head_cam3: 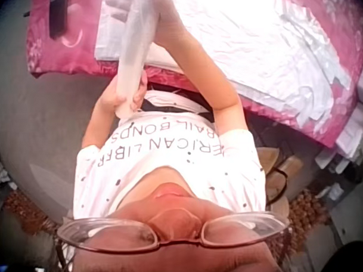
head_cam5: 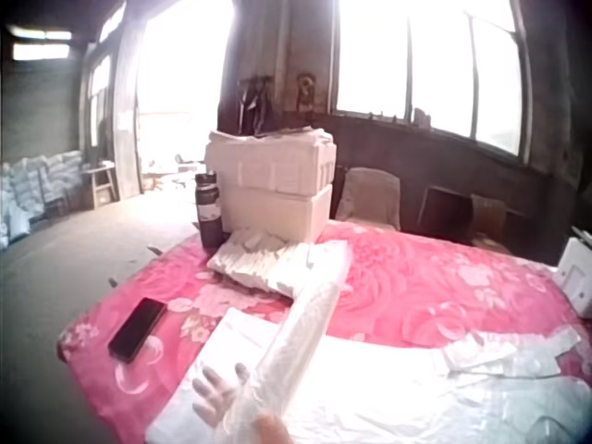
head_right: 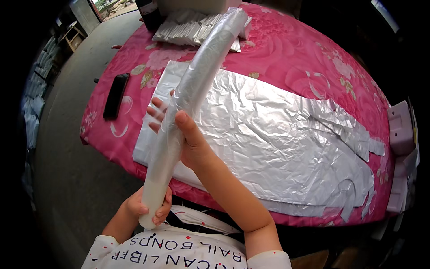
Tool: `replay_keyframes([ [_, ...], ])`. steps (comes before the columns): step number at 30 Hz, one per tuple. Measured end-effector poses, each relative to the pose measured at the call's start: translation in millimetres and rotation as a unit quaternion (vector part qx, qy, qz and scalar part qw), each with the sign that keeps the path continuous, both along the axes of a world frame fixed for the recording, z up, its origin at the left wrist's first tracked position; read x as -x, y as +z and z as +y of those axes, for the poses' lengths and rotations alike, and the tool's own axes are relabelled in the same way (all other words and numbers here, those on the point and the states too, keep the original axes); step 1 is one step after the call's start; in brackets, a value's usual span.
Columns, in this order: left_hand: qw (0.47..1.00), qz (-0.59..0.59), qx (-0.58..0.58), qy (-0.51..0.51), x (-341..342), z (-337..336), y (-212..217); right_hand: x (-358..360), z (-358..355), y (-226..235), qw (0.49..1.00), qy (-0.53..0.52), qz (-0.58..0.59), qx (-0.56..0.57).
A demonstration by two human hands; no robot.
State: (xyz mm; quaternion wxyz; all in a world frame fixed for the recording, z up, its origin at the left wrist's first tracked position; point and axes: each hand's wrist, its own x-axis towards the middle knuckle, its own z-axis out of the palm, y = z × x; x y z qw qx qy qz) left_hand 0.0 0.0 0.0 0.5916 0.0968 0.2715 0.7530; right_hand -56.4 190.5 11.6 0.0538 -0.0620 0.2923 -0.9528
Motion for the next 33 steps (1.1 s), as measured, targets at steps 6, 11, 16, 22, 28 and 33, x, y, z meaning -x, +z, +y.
replay_keyframes([
  [6,0.949,-0.189,-0.199,-0.152,1.7,24.6,-4.2,-19.4,24.6,17.9,0.994,0.005,0.094,-0.062],
  [11,0.897,0.316,0.303,0.055,9.1,50.9,26.2,-33.0,39.1,17.8,0.966,-0.140,-0.034,-0.215],
  [16,0.938,0.251,0.238,-0.022,7.0,48.6,26.2,-34.1,48.1,-1.4,0.969,-0.133,0.085,-0.188],
  [22,0.975,0.180,0.130,-0.033,7.9,51.7,31.8,-37.9,49.2,-8.0,0.990,-0.022,0.078,-0.113],
  [28,0.976,0.166,0.135,0.033,8.7,44.9,30.3,-52.2,57.8,-22.9,0.991,-0.025,-0.027,-0.130],
  [33,0.978,0.162,0.126,0.045,11.0,40.1,28.0,-57.0,69.9,-30.2,0.993,-0.053,-0.084,-0.068],
])
